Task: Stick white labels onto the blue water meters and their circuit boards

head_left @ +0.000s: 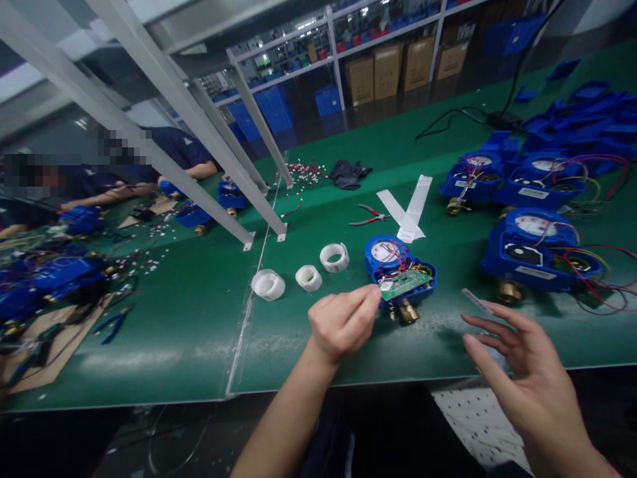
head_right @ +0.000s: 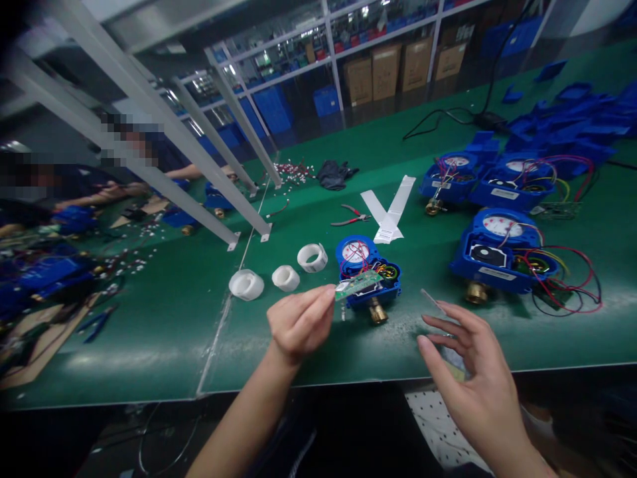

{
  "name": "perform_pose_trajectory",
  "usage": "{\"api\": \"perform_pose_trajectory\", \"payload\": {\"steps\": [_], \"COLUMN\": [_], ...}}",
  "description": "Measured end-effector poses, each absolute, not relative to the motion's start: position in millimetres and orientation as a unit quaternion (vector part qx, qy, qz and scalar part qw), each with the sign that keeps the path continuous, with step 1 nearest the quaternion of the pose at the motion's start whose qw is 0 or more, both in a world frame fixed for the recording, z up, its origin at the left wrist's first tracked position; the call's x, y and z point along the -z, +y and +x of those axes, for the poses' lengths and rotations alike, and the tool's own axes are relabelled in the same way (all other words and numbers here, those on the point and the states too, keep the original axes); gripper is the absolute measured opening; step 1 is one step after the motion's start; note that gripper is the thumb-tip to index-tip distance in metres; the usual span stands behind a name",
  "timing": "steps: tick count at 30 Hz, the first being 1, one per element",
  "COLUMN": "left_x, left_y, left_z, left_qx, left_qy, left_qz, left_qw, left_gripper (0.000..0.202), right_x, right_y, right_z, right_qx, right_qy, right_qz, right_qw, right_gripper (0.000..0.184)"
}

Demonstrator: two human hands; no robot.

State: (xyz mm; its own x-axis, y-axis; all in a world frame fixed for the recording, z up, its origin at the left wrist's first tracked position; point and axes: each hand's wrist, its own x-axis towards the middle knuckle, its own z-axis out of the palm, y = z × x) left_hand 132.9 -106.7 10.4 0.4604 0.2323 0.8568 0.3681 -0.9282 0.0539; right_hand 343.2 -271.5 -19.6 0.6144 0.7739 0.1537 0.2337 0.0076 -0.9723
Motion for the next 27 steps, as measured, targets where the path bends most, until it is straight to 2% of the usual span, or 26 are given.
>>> {"api": "perform_pose_trajectory", "payload": {"steps": [2, 4, 6, 8, 9, 11, 13, 15, 18, 20, 24, 27], "left_x": [-7.6, -5.8, -2.4, 4.5, 8.9, 17.2, 21.6, 20.2, 13.2, 10.9, 10.4, -2.6], "left_y": [-100.8, -93.7, -89.2, -91.6, -95.9, -108.1, -120.0, -125.3, -116.7, -103.6, -79.6, -73.5], "left_z": [139.7, 145.6, 148.1, 146.4, 144.4, 139.8, 137.0, 138.5, 147.4, 153.8, 160.1, 159.8], "left_qx": [0.528, 0.534, 0.488, 0.45, 0.45, 0.489, 0.497, 0.431, 0.295, 0.256, 0.283, 0.295], "left_qy": [-0.279, -0.391, -0.458, -0.492, -0.509, -0.508, -0.424, -0.302, -0.183, -0.146, -0.097, -0.08], "left_qz": [-0.8, -0.702, -0.602, -0.565, -0.575, -0.644, -0.75, -0.85, -0.937, -0.954, -0.953, -0.952], "left_qw": [-0.065, -0.261, -0.434, -0.487, -0.456, -0.295, -0.103, 0.005, 0.035, 0.046, 0.046, -0.012], "left_gripper": [0.022, 0.015, 0.026, 0.034, 0.035, 0.034, 0.039, 0.048, 0.055, 0.052, 0.038, 0.033], "right_x": [18.2, 15.1, 10.9, 6.9, 5.2, 2.5, 0.1, -3.2, -10.1, -14.7, -19.8, -24.4], "right_y": [-271.8, -272.0, -272.4, -272.9, -273.2, -273.7, -273.6, -272.4, -268.9, -266.4, -262.1, -256.8], "right_z": [347.5, 352.0, 355.4, 357.3, 357.7, 358.0, 357.8, 357.3, 356.1, 354.9, 353.3, 352.7], "right_qx": [-0.321, -0.419, -0.478, -0.501, -0.504, -0.504, -0.496, -0.487, -0.484, -0.482, -0.479, -0.432], "right_qy": [-0.326, -0.253, -0.184, -0.14, -0.128, -0.114, -0.106, -0.103, -0.109, -0.119, -0.162, -0.226], "right_qz": [-0.65, -0.617, -0.582, -0.557, -0.552, -0.55, -0.551, -0.552, -0.549, -0.548, -0.552, -0.586], "right_qw": [0.608, 0.616, 0.632, 0.647, 0.652, 0.656, 0.663, 0.669, 0.672, 0.673, 0.663, 0.647], "right_gripper": [0.053, 0.045, 0.04, 0.038, 0.039, 0.04, 0.039, 0.037, 0.037, 0.039, 0.038, 0.034]}}
